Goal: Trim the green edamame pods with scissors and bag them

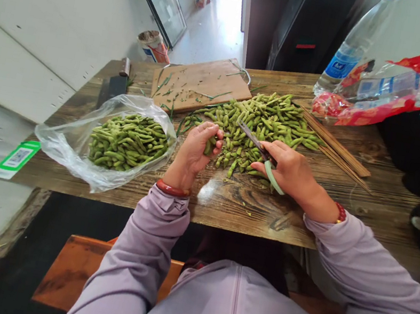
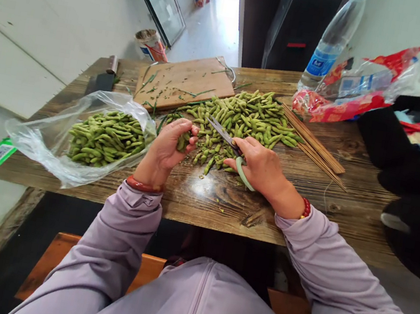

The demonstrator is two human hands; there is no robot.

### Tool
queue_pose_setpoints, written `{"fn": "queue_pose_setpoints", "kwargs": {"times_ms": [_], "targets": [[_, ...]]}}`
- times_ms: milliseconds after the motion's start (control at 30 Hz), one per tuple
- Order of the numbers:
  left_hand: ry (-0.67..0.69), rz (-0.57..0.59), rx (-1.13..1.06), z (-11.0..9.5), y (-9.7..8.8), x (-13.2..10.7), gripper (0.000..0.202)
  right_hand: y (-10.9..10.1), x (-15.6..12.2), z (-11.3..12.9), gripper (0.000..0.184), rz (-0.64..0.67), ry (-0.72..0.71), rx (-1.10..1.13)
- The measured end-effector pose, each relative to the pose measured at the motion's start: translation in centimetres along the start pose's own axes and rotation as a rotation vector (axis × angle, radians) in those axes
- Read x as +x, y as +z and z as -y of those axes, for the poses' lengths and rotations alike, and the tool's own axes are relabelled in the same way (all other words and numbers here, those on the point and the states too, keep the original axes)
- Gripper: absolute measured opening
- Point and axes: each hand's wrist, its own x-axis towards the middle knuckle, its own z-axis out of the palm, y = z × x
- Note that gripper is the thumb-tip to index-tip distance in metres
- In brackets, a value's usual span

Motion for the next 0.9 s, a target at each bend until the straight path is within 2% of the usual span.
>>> {"fn": "queue_pose_setpoints", "kwargs": {"times_ms": [100,267,400,567,733,900], "targets": [[0.073,0.038,0.233,0.0,-0.6,0.1,0.021,0.1,0.0,0.0,0.04,0.005,-0.003,0.004],[0.334,0.068,0.904,0.4,-0.9,0.3,0.017,0.1,-0.1,-0.1,0.04,-0.005,-0.01,0.015],[0.35,0.117,1.216,0.8,-1.1,0.4,0.016,0.1,0.0,-0.1,0.039,-0.013,-0.007,0.004],[0.28,0.191,1.331,1.0,-1.3,0.5,0.015,0.2,0.0,0.0,0.04,0.007,-0.005,-0.01],[0.32,0.255,1.387,1.3,-0.8,0.2,0.002,0.4,0.0,-0.1,0.039,0.01,-0.008,-0.042],[0.384,0.212,1.365,1.4,-0.5,0.3,0.009,0.3,0.1,-0.1,0.039,0.026,-0.019,-0.034]]}}
